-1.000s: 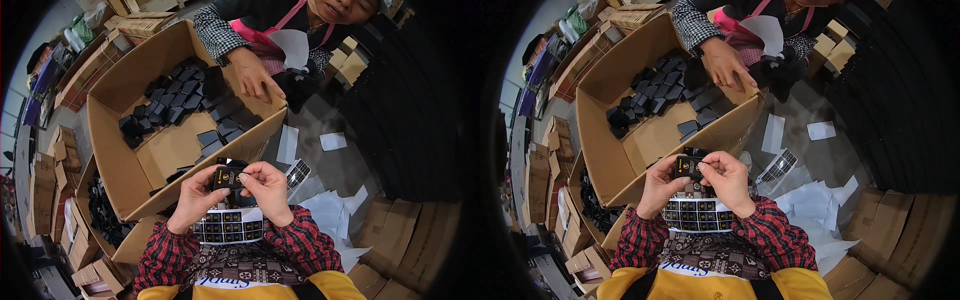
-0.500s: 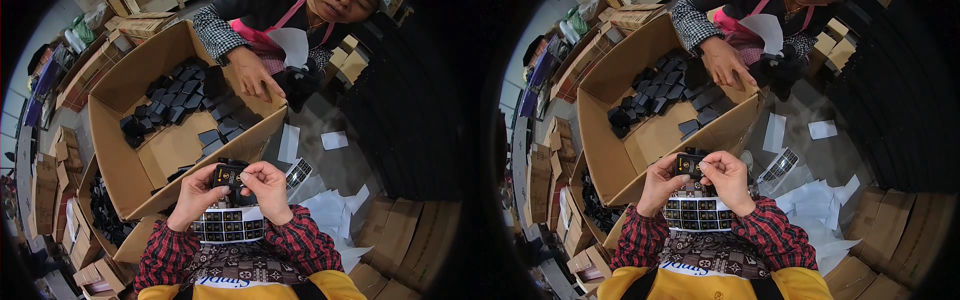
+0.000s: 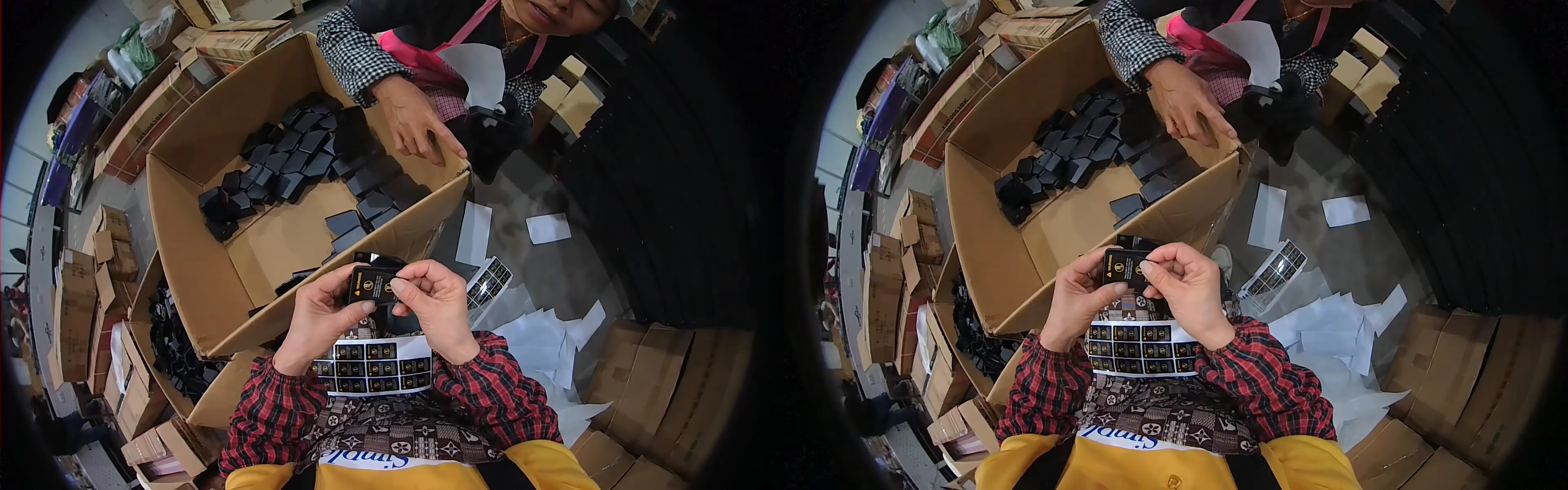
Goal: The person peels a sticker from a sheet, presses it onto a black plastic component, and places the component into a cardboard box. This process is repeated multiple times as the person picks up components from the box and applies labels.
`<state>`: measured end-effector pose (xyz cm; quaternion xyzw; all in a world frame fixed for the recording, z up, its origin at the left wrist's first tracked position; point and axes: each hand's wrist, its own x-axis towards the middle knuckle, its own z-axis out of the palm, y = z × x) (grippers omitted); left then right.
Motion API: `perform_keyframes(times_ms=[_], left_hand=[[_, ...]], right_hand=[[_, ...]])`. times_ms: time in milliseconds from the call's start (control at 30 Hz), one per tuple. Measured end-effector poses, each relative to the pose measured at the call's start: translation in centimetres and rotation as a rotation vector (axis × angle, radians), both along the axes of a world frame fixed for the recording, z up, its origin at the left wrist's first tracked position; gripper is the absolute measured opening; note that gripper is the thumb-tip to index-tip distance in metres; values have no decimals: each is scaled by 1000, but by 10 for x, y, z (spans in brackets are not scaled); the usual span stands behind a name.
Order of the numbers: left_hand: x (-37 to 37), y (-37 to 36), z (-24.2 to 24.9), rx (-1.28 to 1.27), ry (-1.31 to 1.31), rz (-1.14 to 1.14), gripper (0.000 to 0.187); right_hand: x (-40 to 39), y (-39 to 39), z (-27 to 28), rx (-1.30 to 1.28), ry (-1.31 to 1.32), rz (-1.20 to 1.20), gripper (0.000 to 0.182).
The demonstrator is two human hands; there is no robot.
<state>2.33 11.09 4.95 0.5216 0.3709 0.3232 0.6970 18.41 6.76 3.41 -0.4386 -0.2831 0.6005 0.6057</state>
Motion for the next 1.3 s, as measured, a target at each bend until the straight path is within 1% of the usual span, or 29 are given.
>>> perform_keyframes(times_ms=[67,267,333,467,533,733,1300], left_hand=[[0,0,0,-24,23,-3,44],[1,0,-1,27,21,-6,44],[-1,1,-2,3,41,-13,44],[0,0,-3,-8,30,-4,44],[3,0,-2,39,16,15,44],[0,1,-2,-20,28,-6,44],[1,0,-5,11,23,7,43]], right_hand=[[0,0,-1,-4,-1,-1,9],[-1,0,-2,6,-11,-11,10],[-2,1,-2,-1,-15,-21,7],[-1,0,-3,6,-21,-13,9],[-1,0,-3,3,-31,-15,8],[-1,0,-3,14,-23,-22,8],[-6,2,-4,5,-66,-53,8]])
